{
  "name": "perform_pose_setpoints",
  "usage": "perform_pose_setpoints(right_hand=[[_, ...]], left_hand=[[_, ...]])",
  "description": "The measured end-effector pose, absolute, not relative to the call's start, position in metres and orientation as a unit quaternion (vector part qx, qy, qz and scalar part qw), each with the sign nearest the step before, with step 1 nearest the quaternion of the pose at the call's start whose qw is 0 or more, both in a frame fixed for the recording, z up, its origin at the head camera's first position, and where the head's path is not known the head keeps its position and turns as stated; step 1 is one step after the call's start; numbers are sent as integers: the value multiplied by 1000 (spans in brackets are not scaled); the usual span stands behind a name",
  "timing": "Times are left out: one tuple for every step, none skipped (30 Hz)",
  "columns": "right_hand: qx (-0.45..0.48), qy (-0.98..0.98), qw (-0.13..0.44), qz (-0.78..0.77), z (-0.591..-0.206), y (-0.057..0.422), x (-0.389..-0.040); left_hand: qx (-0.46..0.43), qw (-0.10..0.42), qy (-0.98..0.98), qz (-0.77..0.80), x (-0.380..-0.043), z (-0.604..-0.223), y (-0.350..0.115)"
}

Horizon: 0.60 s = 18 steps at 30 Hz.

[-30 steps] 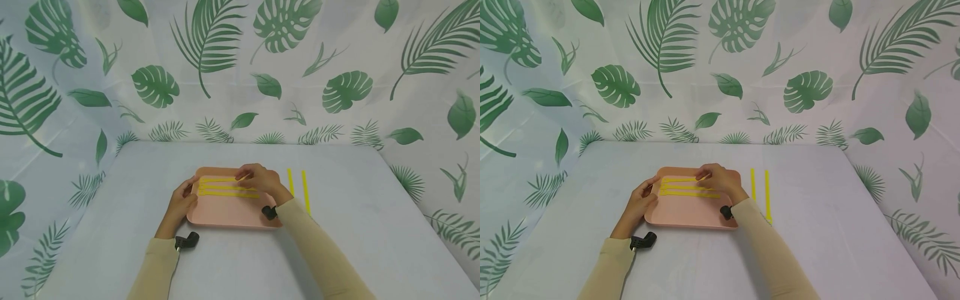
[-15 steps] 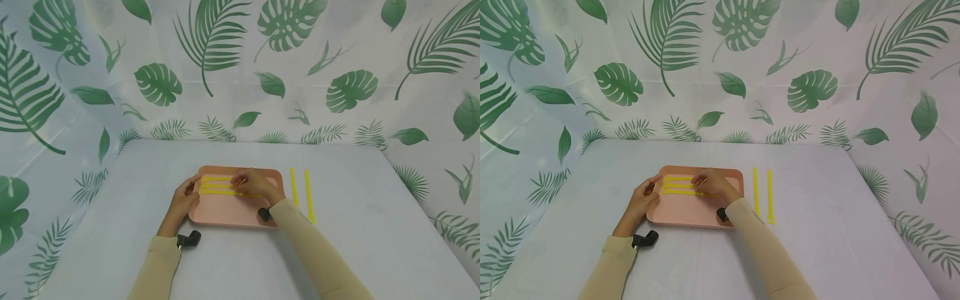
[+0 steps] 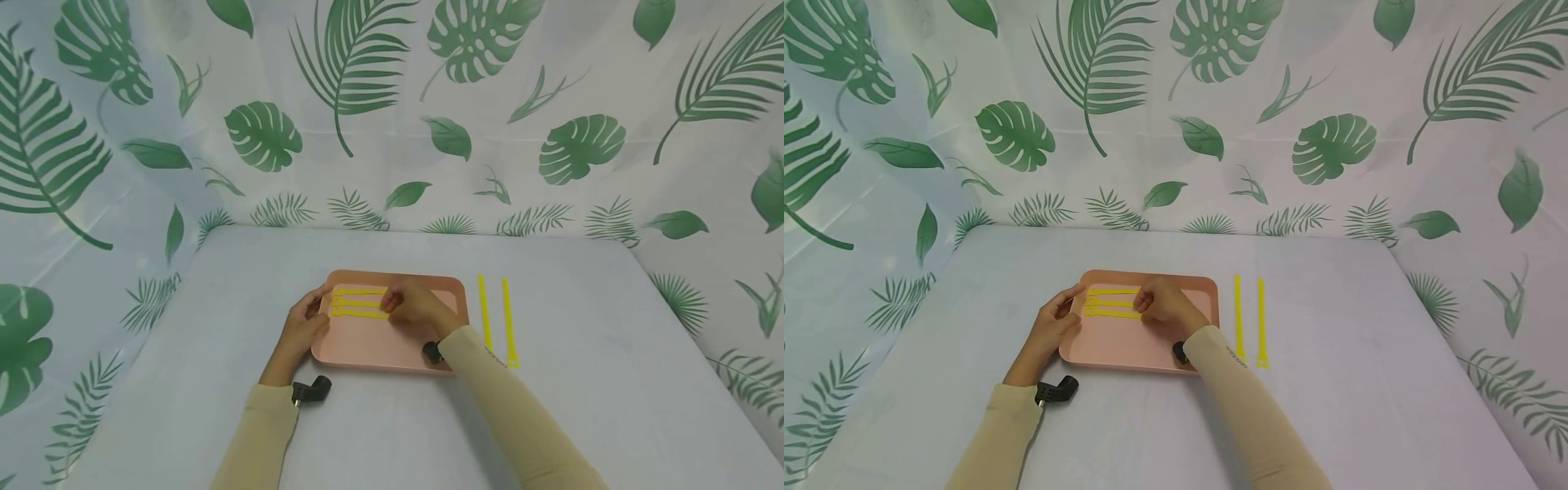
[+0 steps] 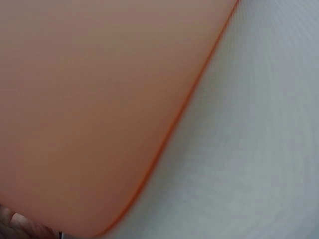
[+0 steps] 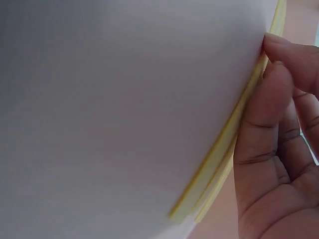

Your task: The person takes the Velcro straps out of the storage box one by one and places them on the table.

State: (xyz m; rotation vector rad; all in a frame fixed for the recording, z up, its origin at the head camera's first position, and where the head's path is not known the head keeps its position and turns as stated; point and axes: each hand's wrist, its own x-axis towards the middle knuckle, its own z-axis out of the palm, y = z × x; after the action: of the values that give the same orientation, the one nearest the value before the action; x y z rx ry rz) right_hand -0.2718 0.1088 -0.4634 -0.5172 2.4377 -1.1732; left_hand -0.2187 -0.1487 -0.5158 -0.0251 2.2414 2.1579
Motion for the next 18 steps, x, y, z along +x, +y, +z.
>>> perform_pose_setpoints(right_hand=[[-188, 870, 190, -414, -464, 109, -272], [-188, 871, 189, -413, -465, 109, -273], [-189, 871, 188, -412, -465, 108, -273], [-188, 872, 187, -412, -465, 109, -274], [-188, 872, 188, -411, -466, 109, -273], [-188, 871, 189, -412, -466, 109, -273], [-185, 871, 190, -414, -466, 111, -273], [-181, 869, 194, -417, -466, 112, -272], [-181, 869, 194, -417, -466, 113, -271], [-178, 869, 197, -418, -465, 115, -270], [-176, 868, 199, -420, -465, 117, -268], [-176, 867, 199, -421, -465, 118, -267], [-178, 867, 197, -421, -464, 120, -266], [-182, 868, 195, -419, -463, 121, -265], [-190, 869, 191, -416, -462, 123, -265], [-193, 869, 190, -415, -459, 124, -264], [-201, 869, 186, -412, -457, 125, -263], [-206, 870, 183, -409, -454, 127, -261]], left_hand=[[-8, 15, 719, 694, -219, -516, -149], [-7, 14, 719, 694, -219, -516, -149], [-9, 15, 719, 694, -219, -516, -149], [-9, 16, 720, 694, -219, -516, -149], [-10, 16, 720, 694, -219, -516, -149], [-11, 16, 721, 693, -218, -516, -149], [-12, 16, 722, 691, -218, -515, -149], [-12, 15, 724, 690, -218, -515, -148], [-13, 14, 724, 689, -218, -515, -148], [-10, 14, 724, 689, -218, -515, -148], [-9, 13, 723, 690, -218, -515, -148], [-8, 12, 725, 689, -218, -516, -148], [-6, 11, 724, 689, -218, -515, -148], [-5, 11, 724, 690, -218, -516, -148], [-5, 11, 724, 689, -218, -516, -148], [-4, 11, 724, 690, -218, -516, -148], [-6, 11, 726, 688, -218, -516, -148], [-7, 11, 727, 686, -218, -516, -147]])
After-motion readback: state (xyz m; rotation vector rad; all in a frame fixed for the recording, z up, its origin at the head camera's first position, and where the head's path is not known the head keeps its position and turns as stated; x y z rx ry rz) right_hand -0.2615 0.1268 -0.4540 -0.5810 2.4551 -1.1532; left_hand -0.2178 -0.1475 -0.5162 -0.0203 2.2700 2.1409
